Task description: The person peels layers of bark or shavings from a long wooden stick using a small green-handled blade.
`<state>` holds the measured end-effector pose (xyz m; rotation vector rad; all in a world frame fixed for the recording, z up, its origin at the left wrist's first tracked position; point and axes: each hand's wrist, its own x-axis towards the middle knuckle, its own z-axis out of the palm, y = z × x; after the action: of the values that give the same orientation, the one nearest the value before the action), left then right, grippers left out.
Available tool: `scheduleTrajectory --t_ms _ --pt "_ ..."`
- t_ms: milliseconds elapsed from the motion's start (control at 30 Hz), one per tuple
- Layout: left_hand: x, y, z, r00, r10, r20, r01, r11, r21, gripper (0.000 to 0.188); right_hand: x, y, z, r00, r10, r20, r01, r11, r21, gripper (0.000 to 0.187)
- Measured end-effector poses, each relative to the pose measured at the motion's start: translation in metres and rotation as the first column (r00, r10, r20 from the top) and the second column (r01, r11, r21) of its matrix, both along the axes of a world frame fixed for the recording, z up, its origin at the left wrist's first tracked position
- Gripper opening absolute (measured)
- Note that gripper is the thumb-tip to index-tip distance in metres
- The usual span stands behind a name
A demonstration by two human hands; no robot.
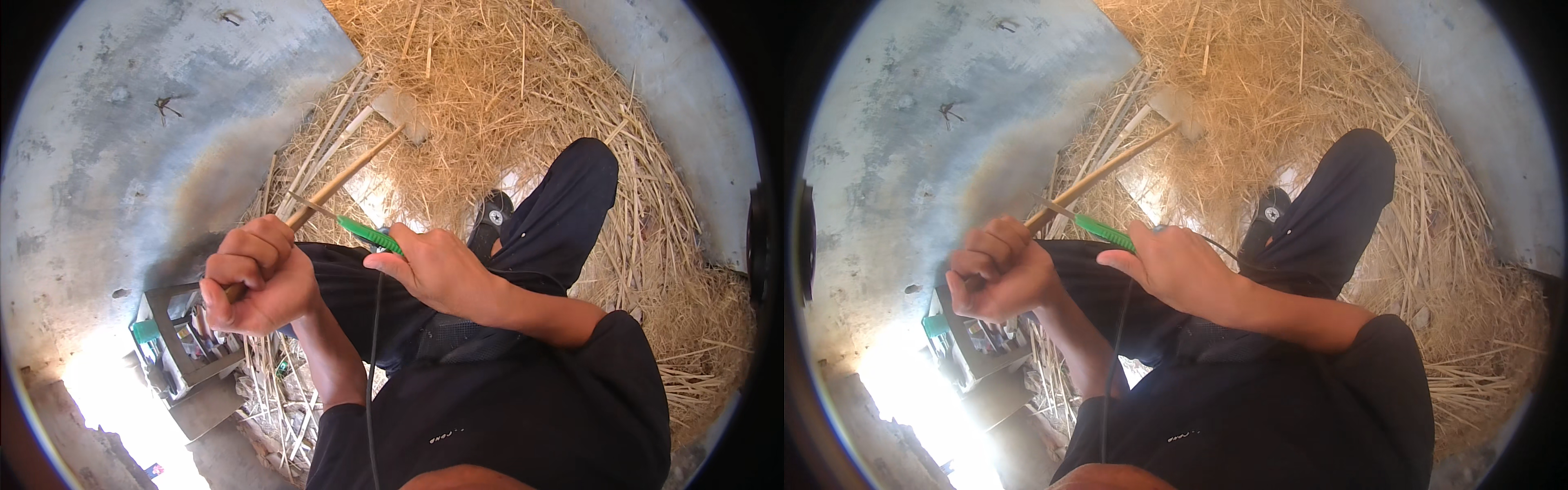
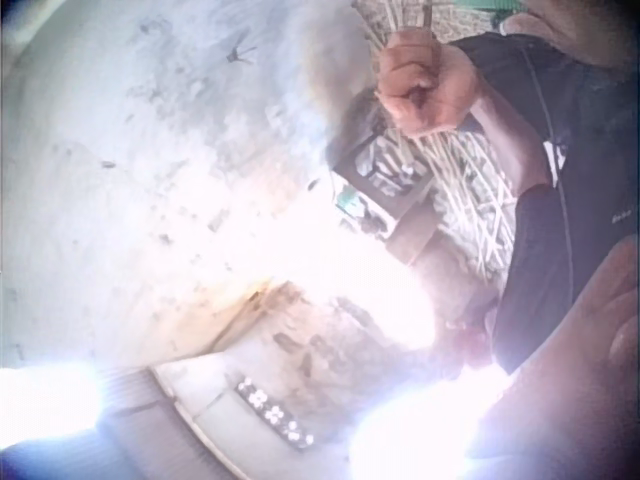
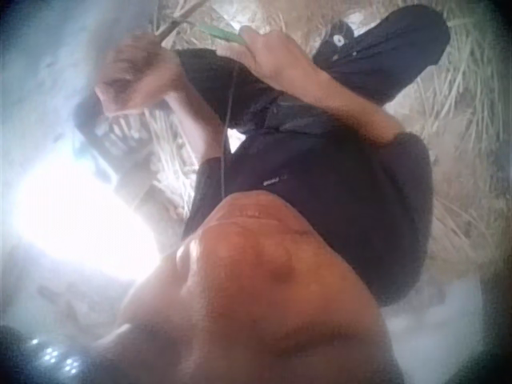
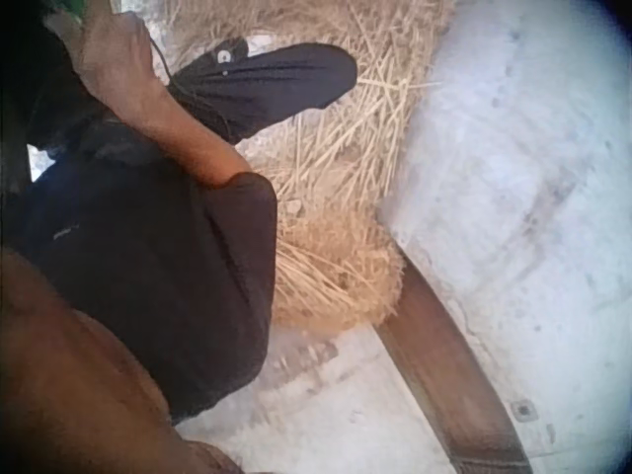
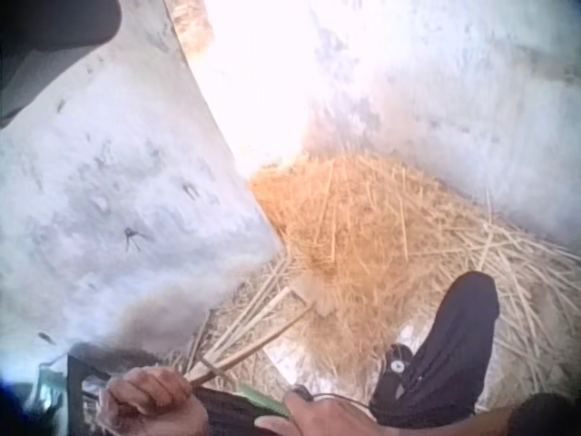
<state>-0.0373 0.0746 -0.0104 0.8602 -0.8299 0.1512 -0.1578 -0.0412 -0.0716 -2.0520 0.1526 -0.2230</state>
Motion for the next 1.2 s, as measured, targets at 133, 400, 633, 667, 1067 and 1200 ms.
scheduleTrajectory --t_ms 133,400,633,667,1067,1200 --pt "-0.006 -0.003 -0.001 0.999 -0.007 0.038 0.007 1.000 0.009 0.044 -0.001 -0.002 -0.010 1.000 -0.026 0.007 0.027 0.998 -0.052 0.034" --pt "-0.018 -0.016 -0.001 1.000 -0.008 0.019 0.008 1.000 -0.004 0.047 -0.010 -0.004 -0.006 0.992 -0.127 -0.013 0.123 0.980 -0.157 0.038" --pt "-0.027 -0.027 -0.004 0.993 -0.099 0.068 0.101 0.995 -0.025 0.048 -0.017 -0.010 -0.002 0.993 -0.116 -0.014 0.115 0.990 -0.082 0.037" --pt "-0.024 -0.028 -0.005 0.990 -0.122 0.076 0.123 0.992 -0.008 0.048 -0.019 -0.007 -0.003 0.995 -0.103 -0.008 0.103 0.994 -0.035 0.037" --pt "-0.021 -0.028 -0.003 1.000 0.004 0.031 -0.003 0.999 -0.033 0.045 -0.001 -0.012 -0.037 0.975 -0.134 0.174 0.148 0.987 -0.069 0.035" --pt "-0.019 -0.021 -0.004 0.995 0.101 0.010 -0.101 0.995 -0.025 0.044 0.005 -0.012 -0.042 0.992 -0.102 0.069 0.101 0.994 0.030 0.035"
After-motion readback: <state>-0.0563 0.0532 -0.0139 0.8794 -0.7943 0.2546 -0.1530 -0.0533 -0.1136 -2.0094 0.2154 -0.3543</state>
